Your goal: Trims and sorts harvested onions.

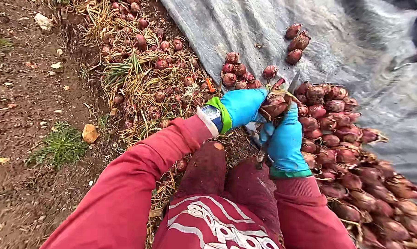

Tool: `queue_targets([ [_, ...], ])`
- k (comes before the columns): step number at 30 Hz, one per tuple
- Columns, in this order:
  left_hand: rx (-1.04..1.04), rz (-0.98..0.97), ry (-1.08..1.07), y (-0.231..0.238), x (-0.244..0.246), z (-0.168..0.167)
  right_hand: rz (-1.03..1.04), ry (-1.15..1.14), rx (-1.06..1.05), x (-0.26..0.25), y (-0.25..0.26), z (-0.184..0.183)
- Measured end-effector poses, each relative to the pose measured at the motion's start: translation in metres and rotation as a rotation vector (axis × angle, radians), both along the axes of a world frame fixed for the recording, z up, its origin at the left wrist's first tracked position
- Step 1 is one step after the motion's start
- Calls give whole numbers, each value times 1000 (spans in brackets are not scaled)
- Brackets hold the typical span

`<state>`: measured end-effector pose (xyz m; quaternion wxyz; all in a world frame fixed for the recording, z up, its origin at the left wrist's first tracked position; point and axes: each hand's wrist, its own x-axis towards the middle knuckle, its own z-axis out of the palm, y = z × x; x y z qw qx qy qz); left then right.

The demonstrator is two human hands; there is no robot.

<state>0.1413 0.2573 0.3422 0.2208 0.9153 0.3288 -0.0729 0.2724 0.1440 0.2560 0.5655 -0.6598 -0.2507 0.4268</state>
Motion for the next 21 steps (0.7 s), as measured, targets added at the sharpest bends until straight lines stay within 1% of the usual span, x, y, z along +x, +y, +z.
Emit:
queue_targets([
  [1,16,-57,-34,5,4,6,-8,57,50,9,0,3],
  [3,-23,-120,-145,5,0,8,23,178,114,21,-9,0],
  [4,-69,-118,-203,4,-3,5,52,220,131,24,-12,-7],
  [5,-148,-71,-277,3,-5,0,73,243,135,25,-16,-17],
  [6,-256,26,-382,2,-6,-8,76,239,101,22,-18,-29],
  [8,-493,270,-618,8,-6,-22,62,210,-77,15,-16,-54],
  [9,-569,383,-727,16,-7,-26,45,212,-173,12,-13,-69],
  [10,-602,488,-820,25,-13,-27,23,234,-245,10,-13,-85],
  [11,-584,585,-903,35,-24,-26,-29,303,-284,10,-14,-98],
  [12,-541,673,-968,46,-42,-23,-90,393,-280,13,-14,-108],
  [13,-466,764,-1016,57,-68,-20,-160,464,-242,17,-11,-114],
  [14,-348,863,-1019,67,-102,-18,-219,515,-184,23,-6,-115],
  [15,-174,984,-929,73,-143,-19,-270,553,-119,31,1,-113],
  [16,14,1112,-727,74,-192,-25,-301,570,-59,39,9,-111],
  [17,155,1225,-448,67,-245,-33,-316,567,-13,46,16,-109],
  [18,222,1294,-147,51,-303,-45,-313,534,10,52,22,-107],
  [19,203,1313,146,31,-365,-62,-280,471,12,56,25,-105],
  [20,85,1291,459,3,-422,-78,-213,391,-16,58,24,-105],
  [21,-108,1231,787,-29,-467,-97,-121,286,-84,58,19,-103],
])
